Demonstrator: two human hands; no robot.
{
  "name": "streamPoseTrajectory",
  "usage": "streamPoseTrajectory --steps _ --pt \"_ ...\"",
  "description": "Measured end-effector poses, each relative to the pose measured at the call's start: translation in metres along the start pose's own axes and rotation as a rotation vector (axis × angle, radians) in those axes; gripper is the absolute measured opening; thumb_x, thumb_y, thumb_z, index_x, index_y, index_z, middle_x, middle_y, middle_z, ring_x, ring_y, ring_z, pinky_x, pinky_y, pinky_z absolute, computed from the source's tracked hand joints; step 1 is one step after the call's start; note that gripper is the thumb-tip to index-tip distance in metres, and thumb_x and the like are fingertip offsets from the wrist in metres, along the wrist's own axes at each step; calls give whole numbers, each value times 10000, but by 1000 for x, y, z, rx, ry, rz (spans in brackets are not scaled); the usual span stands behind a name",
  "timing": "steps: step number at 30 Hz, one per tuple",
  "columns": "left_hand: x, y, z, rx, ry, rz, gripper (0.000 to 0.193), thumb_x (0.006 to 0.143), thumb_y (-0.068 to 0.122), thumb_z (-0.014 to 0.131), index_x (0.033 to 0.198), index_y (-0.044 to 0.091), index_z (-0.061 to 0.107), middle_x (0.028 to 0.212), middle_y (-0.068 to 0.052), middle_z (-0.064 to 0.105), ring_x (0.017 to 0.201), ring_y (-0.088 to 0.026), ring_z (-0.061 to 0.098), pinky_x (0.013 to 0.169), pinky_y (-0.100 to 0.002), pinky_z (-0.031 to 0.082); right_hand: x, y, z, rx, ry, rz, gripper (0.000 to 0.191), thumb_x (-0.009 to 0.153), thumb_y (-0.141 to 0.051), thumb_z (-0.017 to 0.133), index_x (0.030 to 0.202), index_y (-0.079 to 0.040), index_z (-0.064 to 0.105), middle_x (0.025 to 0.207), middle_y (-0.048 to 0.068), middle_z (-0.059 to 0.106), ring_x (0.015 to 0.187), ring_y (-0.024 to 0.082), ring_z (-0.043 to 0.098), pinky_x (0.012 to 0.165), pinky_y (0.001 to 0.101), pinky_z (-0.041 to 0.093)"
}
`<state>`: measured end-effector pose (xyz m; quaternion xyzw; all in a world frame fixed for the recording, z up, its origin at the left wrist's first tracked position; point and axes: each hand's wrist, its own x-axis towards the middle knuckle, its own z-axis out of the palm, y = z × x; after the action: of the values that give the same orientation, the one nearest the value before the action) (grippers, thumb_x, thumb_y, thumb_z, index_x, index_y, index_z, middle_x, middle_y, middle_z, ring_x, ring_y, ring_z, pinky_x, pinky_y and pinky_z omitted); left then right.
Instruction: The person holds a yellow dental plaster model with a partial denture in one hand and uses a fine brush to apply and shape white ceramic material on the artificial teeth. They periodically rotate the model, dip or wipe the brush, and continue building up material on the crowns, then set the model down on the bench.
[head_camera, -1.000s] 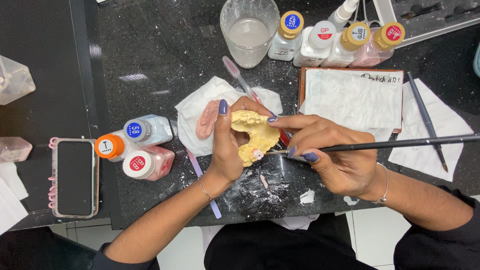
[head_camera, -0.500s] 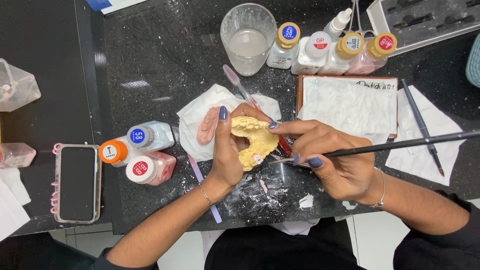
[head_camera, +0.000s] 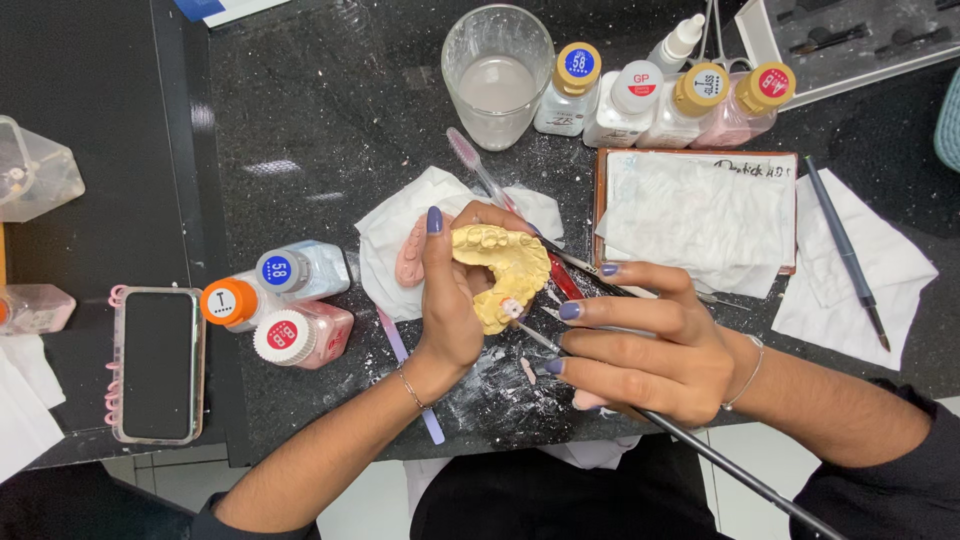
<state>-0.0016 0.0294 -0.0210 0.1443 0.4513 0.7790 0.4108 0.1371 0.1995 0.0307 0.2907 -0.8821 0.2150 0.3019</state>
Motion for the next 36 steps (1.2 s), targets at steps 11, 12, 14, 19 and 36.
streamPoseTrajectory --steps 11,12,14,19,36 --pt "-3 -4 2 19 -1 65 662 1107 545 198 1112 -5 568 1014 -135 639 947 -196 637 892 -326 543 2 1 1 35 -9 18 207 958 -273 778 1029 -82 740 984 46 753 1119 254 639 1019 489 451" --pt "-4 -3 2 21 -7 65 667 1107 548 196 1114 -5 569 1012 -135 640 948 -196 638 897 -326 544 2 1 2 33 -5 18 216 955 -278 777 1038 -81 746 986 46 752 1115 256 636 1014 485 451" --pt "1 -2 2 27 -21 69 671 1103 555 195 1114 -4 567 1015 -130 636 951 -193 637 896 -322 543 3 2 2 53 13 1 207 957 -272 777 1035 -85 732 993 50 750 1127 254 643 1025 496 464" --pt "-4 -1 2 47 -22 50 673 1087 574 202 1113 4 559 1022 -126 639 950 -189 643 890 -315 548 3 2 0 37 -15 -15 223 968 -269 782 1050 -68 733 1000 59 755 1123 262 648 1012 485 480" --pt "-6 1 5 126 -48 82 705 1087 588 172 1126 -3 556 1028 -116 647 950 -165 658 857 -290 563 1 2 -1 27 -35 -8 211 958 -255 791 1057 -74 744 984 59 753 1103 253 642 1011 484 468"
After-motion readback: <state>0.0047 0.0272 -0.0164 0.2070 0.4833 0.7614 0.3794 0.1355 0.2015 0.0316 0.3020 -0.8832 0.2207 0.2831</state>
